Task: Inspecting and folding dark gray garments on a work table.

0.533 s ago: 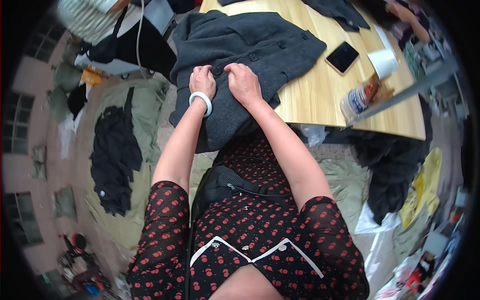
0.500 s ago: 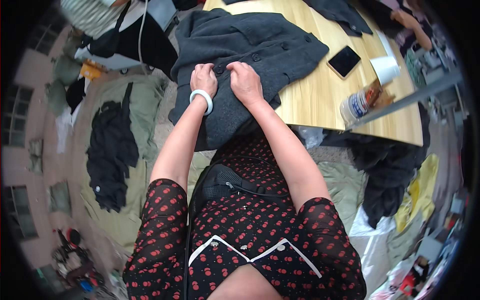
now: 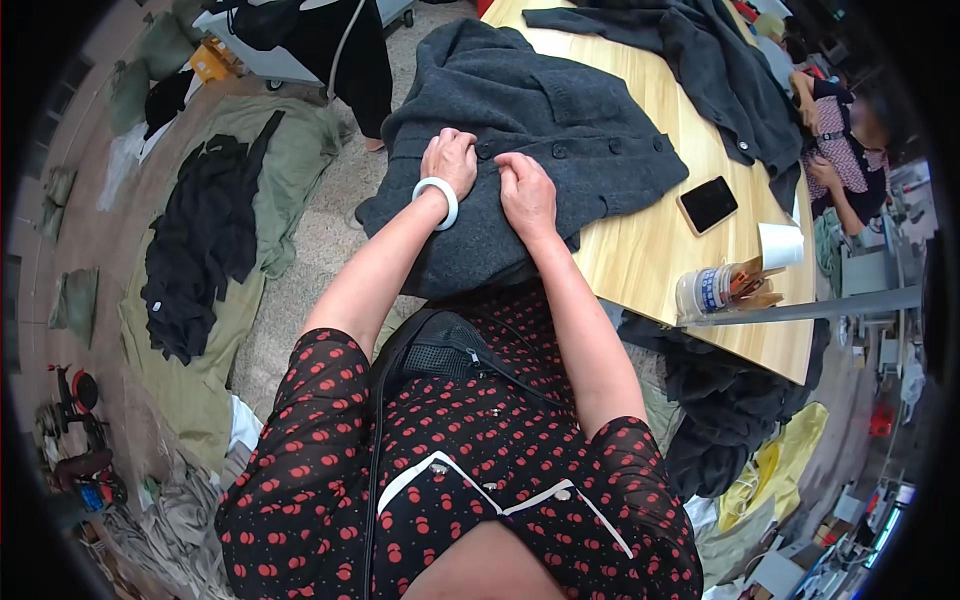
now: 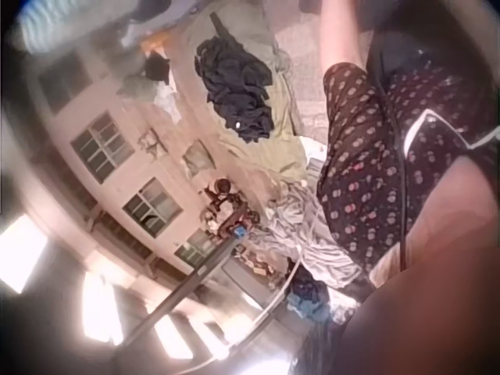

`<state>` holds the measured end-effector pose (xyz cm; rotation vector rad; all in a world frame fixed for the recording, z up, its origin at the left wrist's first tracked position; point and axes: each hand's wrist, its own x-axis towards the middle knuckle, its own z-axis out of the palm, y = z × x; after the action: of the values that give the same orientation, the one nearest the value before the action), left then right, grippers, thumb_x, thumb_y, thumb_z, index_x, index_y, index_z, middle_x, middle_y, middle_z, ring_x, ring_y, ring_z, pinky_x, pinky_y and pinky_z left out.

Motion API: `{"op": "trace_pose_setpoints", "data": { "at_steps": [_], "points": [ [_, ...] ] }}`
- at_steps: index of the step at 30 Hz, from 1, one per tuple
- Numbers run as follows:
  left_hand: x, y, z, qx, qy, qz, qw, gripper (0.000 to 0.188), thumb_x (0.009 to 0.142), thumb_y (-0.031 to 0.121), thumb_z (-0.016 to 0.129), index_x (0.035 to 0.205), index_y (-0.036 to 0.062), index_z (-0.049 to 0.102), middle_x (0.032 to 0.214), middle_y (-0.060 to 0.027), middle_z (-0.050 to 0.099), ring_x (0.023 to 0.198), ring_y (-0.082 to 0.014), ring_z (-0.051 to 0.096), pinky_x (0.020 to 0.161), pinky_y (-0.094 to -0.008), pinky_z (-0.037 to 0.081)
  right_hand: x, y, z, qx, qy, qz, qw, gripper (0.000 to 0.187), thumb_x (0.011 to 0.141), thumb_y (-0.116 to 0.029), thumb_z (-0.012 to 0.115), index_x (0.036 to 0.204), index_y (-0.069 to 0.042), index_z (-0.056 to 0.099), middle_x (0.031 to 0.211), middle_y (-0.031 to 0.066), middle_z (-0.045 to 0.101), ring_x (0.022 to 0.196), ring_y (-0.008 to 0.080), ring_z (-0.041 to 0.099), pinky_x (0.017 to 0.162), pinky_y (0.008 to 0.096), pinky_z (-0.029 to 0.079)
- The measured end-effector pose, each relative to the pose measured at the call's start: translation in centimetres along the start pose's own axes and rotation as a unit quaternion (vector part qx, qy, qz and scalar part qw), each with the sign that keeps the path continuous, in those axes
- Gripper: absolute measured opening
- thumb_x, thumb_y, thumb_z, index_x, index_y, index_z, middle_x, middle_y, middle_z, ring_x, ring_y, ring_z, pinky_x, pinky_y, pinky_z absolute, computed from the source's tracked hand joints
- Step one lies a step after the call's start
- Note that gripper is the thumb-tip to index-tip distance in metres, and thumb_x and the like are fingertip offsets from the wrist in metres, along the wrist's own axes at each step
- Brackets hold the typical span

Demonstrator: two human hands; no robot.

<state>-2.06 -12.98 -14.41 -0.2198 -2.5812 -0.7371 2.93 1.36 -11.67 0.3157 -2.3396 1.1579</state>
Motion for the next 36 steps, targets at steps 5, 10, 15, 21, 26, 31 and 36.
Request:
{"op": "trace_pose_setpoints", "data": {
  "at_steps": [5, 10, 15, 21, 26, 31, 36],
  "points": [
    [-0.3, -0.1, -0.4, 0.012, -0.029, -0.021, 0.999, 0.016, 0.084, 0.015, 0.056, 0.097, 0.0094, 0.066, 0.103, -0.0114, 0.058, 0.097, -0.0293, 0.056, 0.088, -0.0390, 0.045, -0.4, -0.1, 0.2, 0.014, -0.009, -0.015, 1.000, 0.011, 0.082, -0.006, 0.054, 0.089, -0.006, 0.063, 0.087, 0.0123, 0.064, 0.084, 0.0316, 0.060, 0.075, 0.0408, 0.049],
    [-0.2, 0.2, 0.0, -0.003, 0.001, -0.001, 1.000, 0.017, 0.083, 0.014, 0.055, 0.095, 0.0090, 0.066, 0.101, -0.0113, 0.060, 0.096, -0.0289, 0.056, 0.088, -0.0384, 0.045, 0.0, 0.0, 0.2, -0.027, 0.058, -0.030, 0.997, 0.014, 0.080, -0.005, 0.055, 0.092, -0.004, 0.063, 0.094, 0.0135, 0.062, 0.091, 0.0311, 0.058, 0.082, 0.0390, 0.047],
    [0.0, 0.2, 0.1, -0.001, -0.002, -0.015, 1.000, 0.016, 0.084, 0.014, 0.055, 0.095, 0.0089, 0.066, 0.100, -0.0112, 0.060, 0.096, -0.0287, 0.056, 0.088, -0.0385, 0.045, 0.2, 0.6, 0.5, -0.042, 0.036, -0.018, 0.998, 0.013, 0.081, -0.005, 0.054, 0.091, -0.004, 0.063, 0.096, 0.0135, 0.061, 0.093, 0.0320, 0.057, 0.084, 0.0399, 0.046],
    [0.0, 0.0, 0.2, -0.038, 0.047, -0.039, 0.997, 0.016, 0.084, 0.013, 0.055, 0.096, 0.0078, 0.065, 0.108, -0.0137, 0.055, 0.100, -0.0306, 0.055, 0.090, -0.0401, 0.044, 0.1, 0.0, 0.9, -0.162, 0.026, -0.063, 0.984, 0.024, 0.079, -0.008, 0.058, 0.103, -0.006, 0.060, 0.109, 0.0132, 0.058, 0.108, 0.0307, 0.052, 0.093, 0.0399, 0.042],
    [1.0, -1.2, -1.0, -0.062, -0.105, -0.046, 0.991, 0.025, 0.082, 0.022, 0.061, 0.103, 0.0094, 0.066, 0.111, -0.0145, 0.054, 0.101, -0.0311, 0.056, 0.090, -0.0400, 0.045, 2.5, -0.3, -0.1, -0.234, -0.206, -0.113, 0.943, 0.033, 0.078, -0.016, 0.066, 0.109, -0.008, 0.058, 0.113, 0.0118, 0.058, 0.114, 0.0302, 0.050, 0.101, 0.0571, 0.031],
    [6.4, -3.6, -3.2, -0.070, -0.335, 0.024, 0.939, 0.035, 0.077, 0.031, 0.069, 0.106, 0.0109, 0.066, 0.108, -0.0160, 0.055, 0.098, -0.0305, 0.057, 0.090, -0.0356, 0.045, 6.2, -1.4, -0.6, -0.271, -0.325, -0.091, 0.902, 0.033, 0.072, -0.018, 0.071, 0.101, -0.007, 0.060, 0.098, 0.0121, 0.063, 0.103, 0.0302, 0.055, 0.101, 0.0546, 0.032],
    [7.7, -2.2, -3.0, -0.041, -0.378, -0.007, 0.925, 0.034, 0.071, 0.028, 0.076, 0.099, 0.0101, 0.067, 0.110, -0.0157, 0.058, 0.103, -0.0333, 0.058, 0.091, -0.0381, 0.046, 4.8, 1.2, 0.2, -0.161, -0.249, -0.111, 0.949, 0.012, 0.074, -0.013, 0.069, 0.081, -0.005, 0.064, 0.078, 0.0108, 0.061, 0.080, 0.0294, 0.058, 0.080, 0.0391, 0.043]
  ]
}}
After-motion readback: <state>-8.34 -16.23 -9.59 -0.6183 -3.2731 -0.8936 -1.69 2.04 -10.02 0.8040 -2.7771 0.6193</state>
